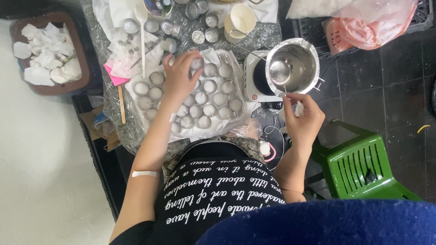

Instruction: Cleaning and preparing small metal tea light tins for candle making at a workspace.

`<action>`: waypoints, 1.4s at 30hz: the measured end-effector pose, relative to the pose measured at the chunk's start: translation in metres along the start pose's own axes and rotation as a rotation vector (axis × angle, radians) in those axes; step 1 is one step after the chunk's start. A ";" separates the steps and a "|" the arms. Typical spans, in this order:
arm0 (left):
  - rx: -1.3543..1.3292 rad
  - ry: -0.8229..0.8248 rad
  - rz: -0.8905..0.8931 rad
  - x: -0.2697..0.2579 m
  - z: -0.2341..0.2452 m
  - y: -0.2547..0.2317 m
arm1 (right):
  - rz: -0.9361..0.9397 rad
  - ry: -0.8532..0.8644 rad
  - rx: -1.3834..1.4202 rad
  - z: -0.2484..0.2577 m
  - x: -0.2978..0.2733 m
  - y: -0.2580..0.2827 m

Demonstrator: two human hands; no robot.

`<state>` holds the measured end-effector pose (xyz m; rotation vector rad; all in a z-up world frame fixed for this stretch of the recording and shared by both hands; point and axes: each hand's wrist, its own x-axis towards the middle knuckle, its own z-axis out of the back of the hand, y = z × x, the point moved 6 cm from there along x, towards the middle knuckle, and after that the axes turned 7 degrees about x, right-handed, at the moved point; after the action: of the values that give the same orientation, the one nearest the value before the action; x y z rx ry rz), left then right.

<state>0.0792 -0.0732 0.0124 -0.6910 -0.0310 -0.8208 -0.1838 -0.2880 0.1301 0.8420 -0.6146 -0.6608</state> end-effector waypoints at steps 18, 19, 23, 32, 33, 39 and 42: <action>-0.706 0.368 -0.180 -0.016 -0.009 -0.193 | -0.270 0.043 1.150 -0.041 -0.017 -0.049; -0.710 0.374 -0.186 -0.014 -0.014 -0.193 | -0.269 0.033 1.147 -0.038 -0.017 -0.049; -0.458 0.223 -0.265 -0.001 -0.034 -0.179 | -0.175 -0.122 0.770 -0.008 -0.017 -0.053; 0.254 -0.056 -0.544 0.072 -0.028 -0.138 | 0.267 -0.186 -0.424 0.031 -0.004 -0.001; 0.275 -0.060 -0.561 0.075 -0.029 -0.135 | 0.306 -0.132 -0.422 0.027 -0.003 0.002; 0.074 0.068 -0.510 0.078 -0.050 -0.118 | 0.282 -0.024 -0.438 0.027 -0.002 -0.002; 0.027 0.013 -0.519 0.078 -0.045 -0.120 | 0.266 0.009 -0.475 0.026 -0.003 -0.004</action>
<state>0.0413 -0.2085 0.0661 -0.6600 -0.2162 -1.3200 -0.2057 -0.2998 0.1401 0.3136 -0.5203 -0.5286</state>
